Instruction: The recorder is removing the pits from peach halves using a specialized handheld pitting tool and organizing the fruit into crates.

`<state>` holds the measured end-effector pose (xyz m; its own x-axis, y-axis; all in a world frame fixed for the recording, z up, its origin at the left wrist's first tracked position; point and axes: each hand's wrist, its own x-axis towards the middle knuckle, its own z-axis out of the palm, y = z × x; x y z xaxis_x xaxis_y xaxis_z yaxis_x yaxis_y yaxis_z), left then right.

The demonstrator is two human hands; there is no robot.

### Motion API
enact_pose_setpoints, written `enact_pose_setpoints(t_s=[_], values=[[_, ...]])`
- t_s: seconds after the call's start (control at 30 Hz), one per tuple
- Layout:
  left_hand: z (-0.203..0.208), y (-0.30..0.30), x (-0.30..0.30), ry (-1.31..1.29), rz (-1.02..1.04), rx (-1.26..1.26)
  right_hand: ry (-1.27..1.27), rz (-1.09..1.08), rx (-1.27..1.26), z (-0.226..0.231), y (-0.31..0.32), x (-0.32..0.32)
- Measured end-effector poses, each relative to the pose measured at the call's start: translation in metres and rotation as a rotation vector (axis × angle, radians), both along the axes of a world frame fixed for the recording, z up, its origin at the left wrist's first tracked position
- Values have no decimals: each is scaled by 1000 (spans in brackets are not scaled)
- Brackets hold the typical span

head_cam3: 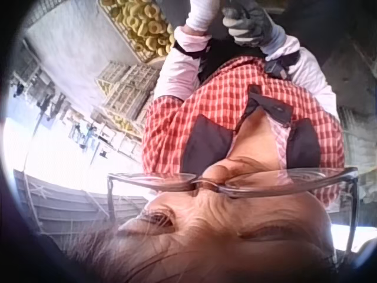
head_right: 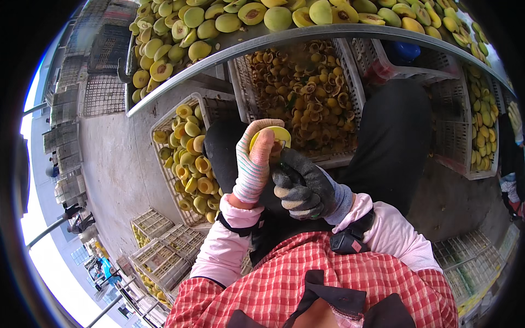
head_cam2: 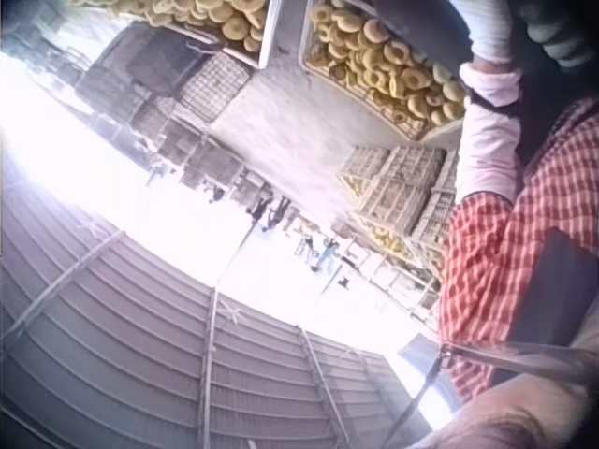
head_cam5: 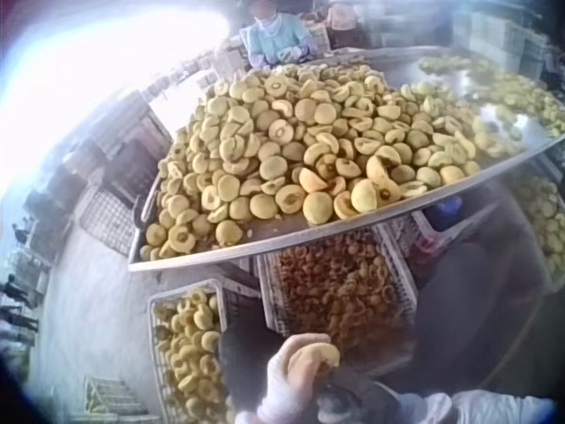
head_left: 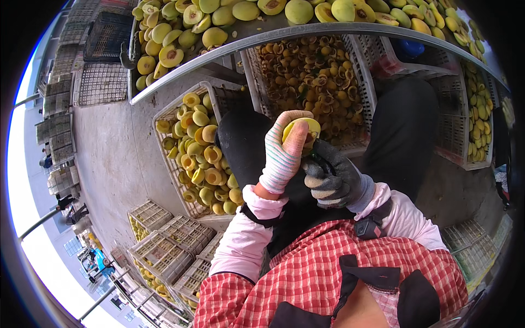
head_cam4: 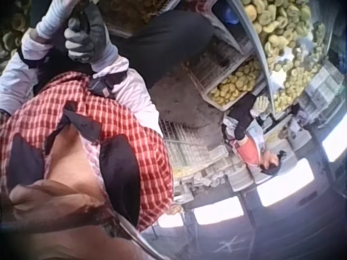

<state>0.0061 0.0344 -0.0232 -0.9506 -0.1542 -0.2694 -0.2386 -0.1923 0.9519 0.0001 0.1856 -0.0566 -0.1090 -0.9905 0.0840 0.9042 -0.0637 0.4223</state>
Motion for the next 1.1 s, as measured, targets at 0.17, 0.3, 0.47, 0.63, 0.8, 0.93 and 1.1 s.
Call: enact_pose_setpoints(t_s=[0.17, 0.3, 0.47, 0.63, 0.8, 0.93, 1.1], values=[[1, -22, 2, 149, -110, -350, -75, 116, 1, 6, -14, 5], [-2, -12, 7, 3, 17, 208, -146, 59, -171, 3, -23, 10], [-7, -18, 25, -108, 551, 432, 3, -128, -128, -6, -16, -14], [-60, -199, 58, -75, 882, -392, 76, -36, 101, -13, 3, -16], [-43, -260, -2, -453, 661, -1329, 153, -26, 258, -24, 8, -31], [26, -249, -127, -165, 441, -1424, 287, -45, 474, -22, 0, -38], [13, -258, -192, -533, 78, -1730, 451, 10, 751, -23, -10, -47]])
